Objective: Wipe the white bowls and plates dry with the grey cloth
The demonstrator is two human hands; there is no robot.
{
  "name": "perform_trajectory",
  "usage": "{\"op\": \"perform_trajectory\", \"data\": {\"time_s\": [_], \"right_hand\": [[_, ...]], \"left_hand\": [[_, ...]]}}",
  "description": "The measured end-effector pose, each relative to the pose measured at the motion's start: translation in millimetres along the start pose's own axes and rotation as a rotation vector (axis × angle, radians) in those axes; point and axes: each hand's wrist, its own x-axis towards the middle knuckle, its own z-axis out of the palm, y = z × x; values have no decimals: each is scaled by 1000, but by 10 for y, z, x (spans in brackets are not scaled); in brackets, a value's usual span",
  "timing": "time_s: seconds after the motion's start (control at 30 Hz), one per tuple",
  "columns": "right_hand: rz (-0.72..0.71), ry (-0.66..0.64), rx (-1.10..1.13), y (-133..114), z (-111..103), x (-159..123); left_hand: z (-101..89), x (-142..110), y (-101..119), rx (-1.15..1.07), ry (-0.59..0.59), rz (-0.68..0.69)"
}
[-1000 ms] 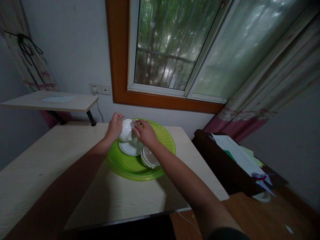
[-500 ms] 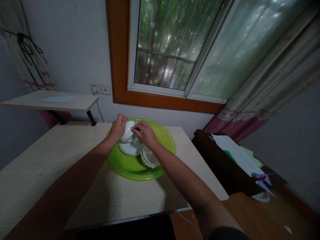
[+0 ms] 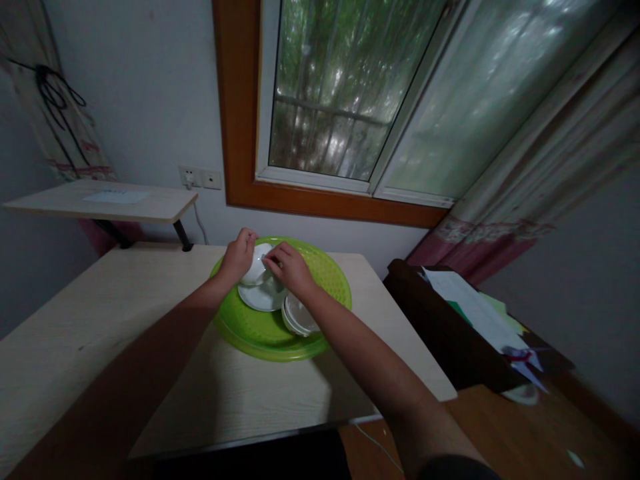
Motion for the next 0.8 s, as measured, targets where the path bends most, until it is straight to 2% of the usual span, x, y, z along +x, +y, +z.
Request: {"op": "perform_trajectory", "data": {"time_s": [0.07, 0.27, 0.5, 0.63, 0.8], "right_hand": [[-20, -17, -8, -6, 6, 2], [101, 31, -20, 39, -35, 12], [-35, -51, -9, -24, 10, -5], [103, 18, 19, 40, -22, 8], [285, 69, 126, 266, -12, -5]], "left_hand": [[2, -1, -1, 3, 0, 10], [6, 1, -9, 0, 10, 7], [-9, -4, 7, -7, -2, -8], [-5, 1, 5, -29, 13, -9], [-17, -5, 22, -49, 31, -16]]}}
